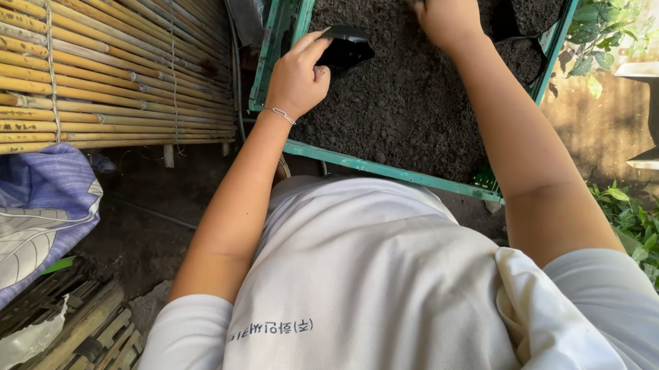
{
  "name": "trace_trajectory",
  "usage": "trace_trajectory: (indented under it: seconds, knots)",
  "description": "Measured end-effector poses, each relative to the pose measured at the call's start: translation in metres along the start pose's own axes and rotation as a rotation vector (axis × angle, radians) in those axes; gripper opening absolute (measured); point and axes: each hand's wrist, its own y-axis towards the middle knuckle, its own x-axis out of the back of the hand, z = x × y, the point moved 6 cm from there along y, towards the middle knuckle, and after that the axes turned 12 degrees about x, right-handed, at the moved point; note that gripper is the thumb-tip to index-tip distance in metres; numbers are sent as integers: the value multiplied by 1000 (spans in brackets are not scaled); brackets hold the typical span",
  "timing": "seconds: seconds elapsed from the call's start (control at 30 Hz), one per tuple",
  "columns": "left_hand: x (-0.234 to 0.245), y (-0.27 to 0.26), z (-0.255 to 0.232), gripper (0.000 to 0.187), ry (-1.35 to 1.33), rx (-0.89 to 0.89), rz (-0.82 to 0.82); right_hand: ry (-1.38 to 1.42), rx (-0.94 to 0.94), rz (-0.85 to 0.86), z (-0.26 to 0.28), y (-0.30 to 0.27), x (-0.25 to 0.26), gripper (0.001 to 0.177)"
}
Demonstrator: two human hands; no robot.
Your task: Filling small black plastic nursery bags with soil from a crate.
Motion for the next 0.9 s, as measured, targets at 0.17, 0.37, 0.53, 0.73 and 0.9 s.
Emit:
trace_trajectory:
  seconds: [0.17, 0.37, 0.53, 0.73, 0.9]
  knots:
    - [2, -2, 0, 42, 1, 0, -14, 252, -66, -70, -42, 15, -47, 37]
    - [0, 0, 2, 42, 2, -5, -17, 439, -149, -61, 17, 14, -21, 56]
    - [3, -4, 3, 41, -10, -6, -18, 293, -8, -115, 73, -15, -3, 66]
    - [7, -4, -10, 55, -37, -20, -4, 312, 132, -69, 113, -59, 16, 78]
    - [10, -5, -15, 53, 4, 116, 47, 233, 251, -6, 144, -86, 38, 79]
